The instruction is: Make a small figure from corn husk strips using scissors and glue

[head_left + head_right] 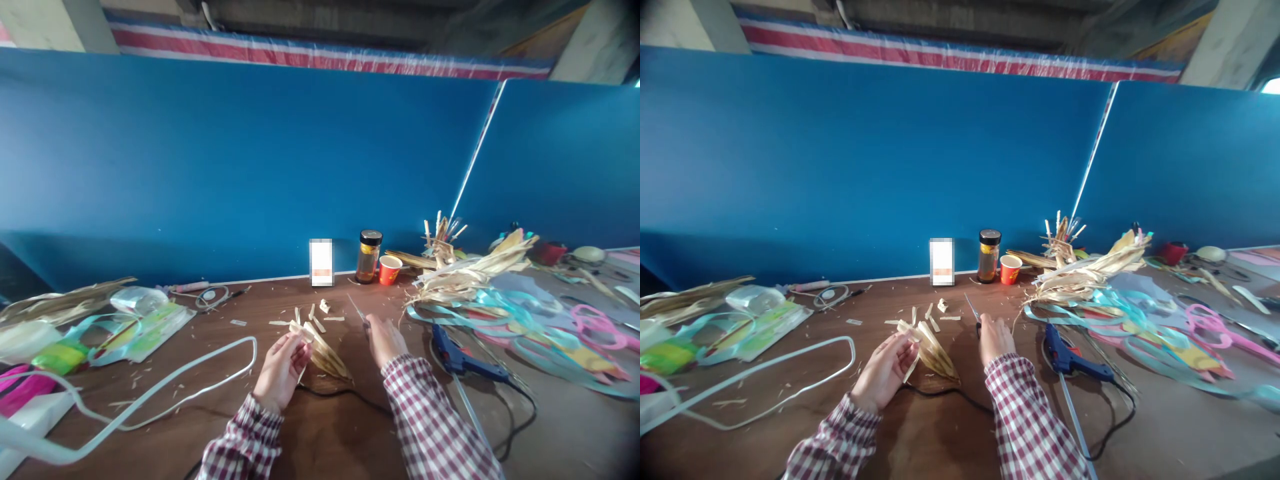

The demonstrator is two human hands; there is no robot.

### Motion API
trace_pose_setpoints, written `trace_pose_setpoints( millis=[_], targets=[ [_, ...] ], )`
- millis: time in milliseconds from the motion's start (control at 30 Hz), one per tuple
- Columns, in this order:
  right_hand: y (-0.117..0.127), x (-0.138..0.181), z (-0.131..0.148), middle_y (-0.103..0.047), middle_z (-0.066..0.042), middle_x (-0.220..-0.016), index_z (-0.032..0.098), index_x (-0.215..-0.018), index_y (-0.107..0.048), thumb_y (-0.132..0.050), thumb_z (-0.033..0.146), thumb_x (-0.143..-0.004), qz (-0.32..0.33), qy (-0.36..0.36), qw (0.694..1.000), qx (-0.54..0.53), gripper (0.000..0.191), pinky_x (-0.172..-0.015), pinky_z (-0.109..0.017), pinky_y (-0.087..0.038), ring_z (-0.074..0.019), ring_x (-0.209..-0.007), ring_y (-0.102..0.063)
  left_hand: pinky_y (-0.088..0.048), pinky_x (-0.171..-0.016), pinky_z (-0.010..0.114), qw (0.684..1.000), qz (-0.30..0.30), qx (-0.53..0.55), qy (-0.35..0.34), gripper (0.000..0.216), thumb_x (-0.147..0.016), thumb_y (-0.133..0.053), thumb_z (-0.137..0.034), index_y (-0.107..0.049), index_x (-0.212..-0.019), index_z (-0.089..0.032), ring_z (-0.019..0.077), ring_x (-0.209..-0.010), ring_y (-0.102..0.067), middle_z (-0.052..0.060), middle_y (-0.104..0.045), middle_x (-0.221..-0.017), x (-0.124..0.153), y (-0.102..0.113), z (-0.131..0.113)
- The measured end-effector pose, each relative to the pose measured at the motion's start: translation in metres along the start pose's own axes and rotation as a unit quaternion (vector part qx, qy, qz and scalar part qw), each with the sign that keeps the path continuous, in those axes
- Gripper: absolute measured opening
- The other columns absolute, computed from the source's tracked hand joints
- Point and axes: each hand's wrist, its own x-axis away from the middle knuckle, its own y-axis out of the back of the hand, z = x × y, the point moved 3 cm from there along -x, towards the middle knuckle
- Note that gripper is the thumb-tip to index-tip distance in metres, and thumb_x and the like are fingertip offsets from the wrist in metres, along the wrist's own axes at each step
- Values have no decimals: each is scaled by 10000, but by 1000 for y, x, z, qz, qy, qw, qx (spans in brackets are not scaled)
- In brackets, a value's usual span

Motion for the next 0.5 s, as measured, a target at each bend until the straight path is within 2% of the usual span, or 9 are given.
trace_pose_setpoints(
  millis=[67, 133, 200, 300, 400, 500],
  targets=[
    [0, -1, 1, -627, -106, -937, 182, -1135, -495, -390, 131, -865, -22, 5, 996, -83, 295, -729, -294, -418, -206, -876, -608, -547, -563, 176, 1000, 1, 2, 1, 67, -759, -616, -104, -606, -694, -117, 101, -575, -632, 31, -635, -602, -1, 0, 0],
    [-2, 0, 5, -643, -81, -914, 181, -1133, -469, -373, 109, -847, -22, 32, 972, -234, 310, -762, -304, -436, -192, -873, -612, -548, -562, 178, 1000, 3, 1, 6, 83, -763, -612, -107, -603, -682, -114, 103, -581, -634, 37, -640, -620, -1, 1, 0],
    [-5, 4, 14, -647, -50, -874, 201, -1123, -446, -371, 144, -846, 21, 71, 910, -407, 293, -742, -311, -470, -176, -821, -623, -545, -548, 176, 1000, 0, 1, 7, 84, -766, -605, -93, -601, -684, -111, 97, -567, -627, 37, -640, -630, -1, 2, 0],
    [-4, 15, 31, -623, -21, -837, 236, -1121, -434, -495, 306, -827, 119, 106, 788, -595, 308, -625, -282, -511, -167, -766, -615, -526, -491, 157, 1000, -11, 10, 12, 71, -766, -603, -83, -599, -701, -111, 78, -514, -600, 19, -622, -612, -1, 3, -2],
    [1, 28, 44, -575, 3, -765, 232, -1096, -472, -606, 459, -753, 232, 117, 697, -668, 432, -480, -195, -472, -138, -696, -575, -506, -451, 141, 998, -32, 32, 39, 71, -785, -588, -95, -594, -714, -103, 64, -474, -574, 11, -600, -588, -1, 3, -3],
    [7, 40, 49, -549, 1, -735, 186, -1053, -522, -606, 575, -708, 356, 167, 624, -676, 526, -437, -158, -444, -104, -627, -542, -509, -461, 140, 996, -41, 67, 52, 109, -824, -527, -82, -587, -732, -90, 58, -480, -566, 14, -585, -589, -1, 2, -4]
  ],
)
